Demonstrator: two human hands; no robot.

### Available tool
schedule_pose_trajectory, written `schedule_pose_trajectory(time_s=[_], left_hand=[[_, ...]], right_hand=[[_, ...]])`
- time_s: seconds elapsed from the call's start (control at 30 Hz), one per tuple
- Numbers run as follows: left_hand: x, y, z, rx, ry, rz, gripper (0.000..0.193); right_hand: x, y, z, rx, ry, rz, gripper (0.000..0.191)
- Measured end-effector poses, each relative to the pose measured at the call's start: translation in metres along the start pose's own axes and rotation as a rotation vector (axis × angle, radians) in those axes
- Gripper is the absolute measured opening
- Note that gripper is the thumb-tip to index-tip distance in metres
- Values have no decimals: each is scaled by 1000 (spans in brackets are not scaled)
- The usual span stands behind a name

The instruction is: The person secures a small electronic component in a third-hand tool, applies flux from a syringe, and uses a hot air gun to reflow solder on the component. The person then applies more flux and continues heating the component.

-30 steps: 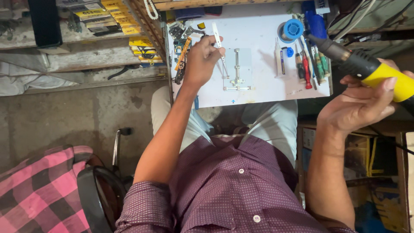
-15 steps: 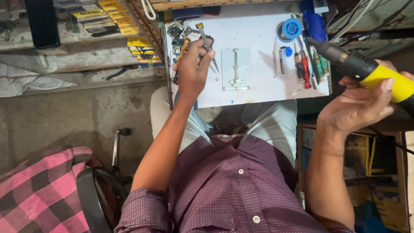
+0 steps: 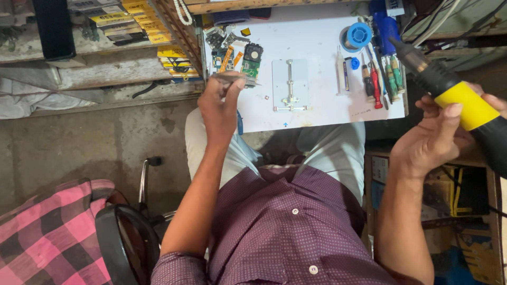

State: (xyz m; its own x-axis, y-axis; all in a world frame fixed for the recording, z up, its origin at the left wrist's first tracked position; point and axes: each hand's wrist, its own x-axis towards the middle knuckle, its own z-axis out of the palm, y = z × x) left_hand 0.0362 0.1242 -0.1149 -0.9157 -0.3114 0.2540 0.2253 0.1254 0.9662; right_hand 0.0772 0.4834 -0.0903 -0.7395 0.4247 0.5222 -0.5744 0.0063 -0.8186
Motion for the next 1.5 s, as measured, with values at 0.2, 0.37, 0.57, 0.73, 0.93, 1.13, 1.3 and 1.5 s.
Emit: schedule_pose_trajectory(time_s=[0.2, 0.37, 0.57, 0.73, 0.93, 1.13, 1.3, 1.5], left_hand=[[-9, 5, 1, 303, 0, 260, 17], [-15, -10, 12, 530, -1, 444, 20], [-27, -19, 26, 732, 52, 506, 26], [-26, -19, 31, 828, 48, 463, 22], [-26, -16, 30, 857, 26, 425, 20], [-23, -3, 30, 839, 79, 488, 23], [-39, 32, 55, 544, -31, 306, 9], [-84, 78, 121, -1, -761, -227, 61]], right_hand=[[-5, -5, -5, -39, -11, -6, 39], [-3, -3, -3, 13, -6, 3, 42], [-8, -8, 6, 49, -57, 42, 44], [-12, -13, 15, 56, -63, 43, 47], [-15, -19, 21, -11, -88, 36, 44], [-19, -23, 22, -53, -75, 74, 45], [-19, -21, 29, -194, -97, 14, 44], [-30, -33, 45, -501, -167, -160, 38]])
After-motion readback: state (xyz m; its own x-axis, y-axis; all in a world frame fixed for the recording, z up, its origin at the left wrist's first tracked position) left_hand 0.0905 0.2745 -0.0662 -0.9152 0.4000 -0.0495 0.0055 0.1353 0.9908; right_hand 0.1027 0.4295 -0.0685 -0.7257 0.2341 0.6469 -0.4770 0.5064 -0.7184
